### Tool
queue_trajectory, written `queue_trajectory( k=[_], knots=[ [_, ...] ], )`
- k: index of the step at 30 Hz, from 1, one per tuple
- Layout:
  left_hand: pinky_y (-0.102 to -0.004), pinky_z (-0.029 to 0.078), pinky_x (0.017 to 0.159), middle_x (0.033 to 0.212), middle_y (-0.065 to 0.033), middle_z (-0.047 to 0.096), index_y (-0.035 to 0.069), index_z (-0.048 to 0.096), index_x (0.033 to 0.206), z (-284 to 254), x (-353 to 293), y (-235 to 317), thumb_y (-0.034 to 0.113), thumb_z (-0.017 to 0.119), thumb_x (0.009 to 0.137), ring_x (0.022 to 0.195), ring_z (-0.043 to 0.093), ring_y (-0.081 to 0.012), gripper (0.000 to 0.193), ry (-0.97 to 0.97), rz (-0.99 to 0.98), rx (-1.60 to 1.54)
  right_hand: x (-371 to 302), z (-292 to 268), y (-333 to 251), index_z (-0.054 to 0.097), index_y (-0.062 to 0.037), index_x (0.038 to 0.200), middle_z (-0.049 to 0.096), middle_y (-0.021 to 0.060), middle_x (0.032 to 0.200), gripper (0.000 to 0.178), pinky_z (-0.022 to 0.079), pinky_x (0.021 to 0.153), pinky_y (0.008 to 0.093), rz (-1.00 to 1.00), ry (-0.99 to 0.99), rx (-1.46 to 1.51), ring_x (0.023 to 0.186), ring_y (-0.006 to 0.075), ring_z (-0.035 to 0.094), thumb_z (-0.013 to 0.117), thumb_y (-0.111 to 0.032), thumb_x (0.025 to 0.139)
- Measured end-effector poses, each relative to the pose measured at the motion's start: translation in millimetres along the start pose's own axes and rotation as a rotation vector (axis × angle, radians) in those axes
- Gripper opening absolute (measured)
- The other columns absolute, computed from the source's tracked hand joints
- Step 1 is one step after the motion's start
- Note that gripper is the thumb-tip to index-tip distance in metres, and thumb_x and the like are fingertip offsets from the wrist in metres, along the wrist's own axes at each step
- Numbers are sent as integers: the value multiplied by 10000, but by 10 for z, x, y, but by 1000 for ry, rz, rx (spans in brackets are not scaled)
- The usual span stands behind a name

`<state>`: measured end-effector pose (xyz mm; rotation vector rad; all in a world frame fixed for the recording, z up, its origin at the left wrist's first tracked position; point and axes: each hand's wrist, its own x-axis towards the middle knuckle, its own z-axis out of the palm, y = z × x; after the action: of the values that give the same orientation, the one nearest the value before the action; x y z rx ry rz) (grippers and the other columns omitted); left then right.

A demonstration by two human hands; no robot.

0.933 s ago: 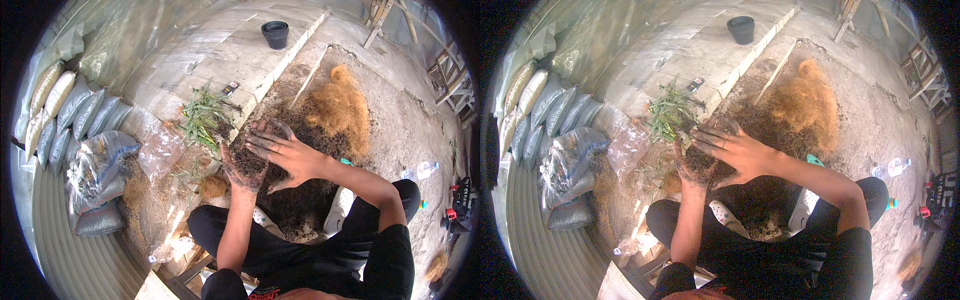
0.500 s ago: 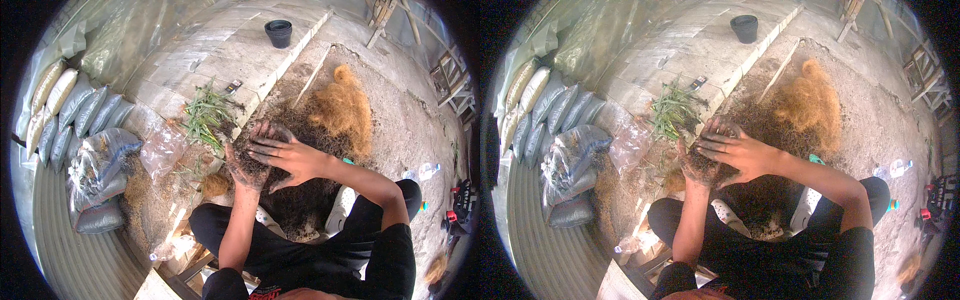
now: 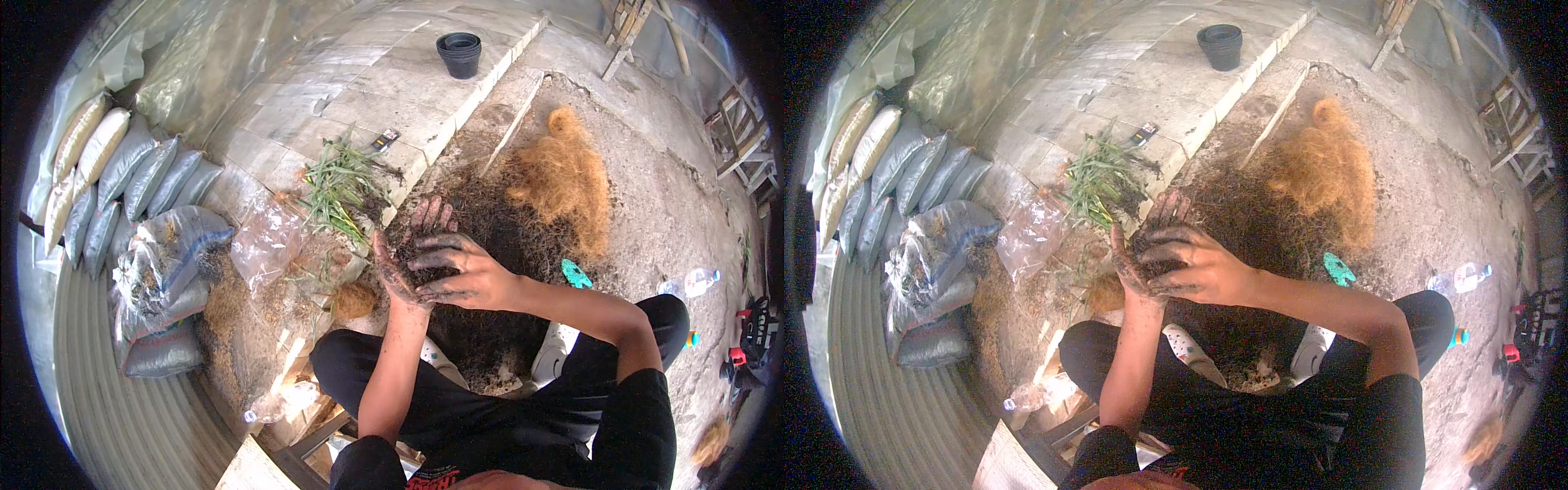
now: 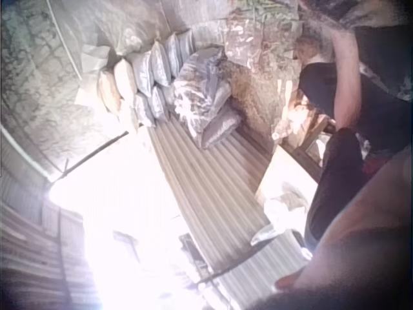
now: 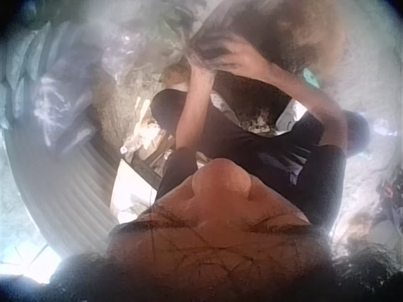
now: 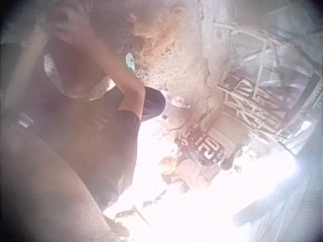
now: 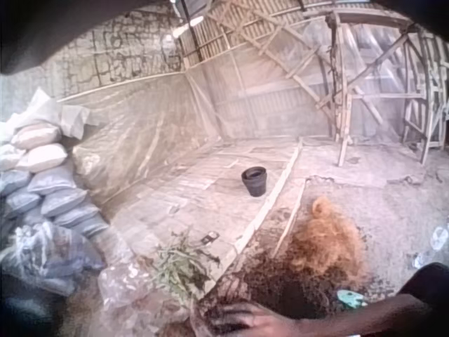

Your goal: The person sits on the ground and prepares small green seedlings for planting by hand. They pick up individual seedlings, pack dark soil around the root balls, and gently press the soil to secure the plants. The person handles the seedlings one at a time, ensuring the roots are covered with soil before placing them down.

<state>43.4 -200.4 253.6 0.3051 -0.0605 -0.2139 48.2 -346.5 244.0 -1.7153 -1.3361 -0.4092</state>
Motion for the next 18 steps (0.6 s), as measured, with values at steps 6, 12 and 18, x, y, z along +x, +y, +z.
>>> queue_trajectory(
  k=[6,12,18],
  knots=[
    [-469,215,1150,1463,-219,309,-64,291,1406,-14,9,29,600,387,904,1371,281,-345,838,-6,6,-63,87,-128,-34,701,-132,921,634,33,1093,211,436,955,435,-62,145,-196,1157,269,541,764,-155,721],
    [-469,188,1159,1473,-215,286,-66,286,1397,56,-7,49,612,422,886,1385,254,-343,860,72,35,-152,517,-678,139,517,-20,1187,413,268,1320,387,320,1054,557,711,168,-895,1276,392,376,636,-214,873],
    [-458,216,1150,1455,-213,320,-59,318,1387,103,11,22,616,416,885,1371,284,-339,846,10,19,-81,614,-890,-5,474,-46,1310,409,242,1349,548,213,1098,569,447,280,-721,1255,379,391,618,-363,886]
  ],
)
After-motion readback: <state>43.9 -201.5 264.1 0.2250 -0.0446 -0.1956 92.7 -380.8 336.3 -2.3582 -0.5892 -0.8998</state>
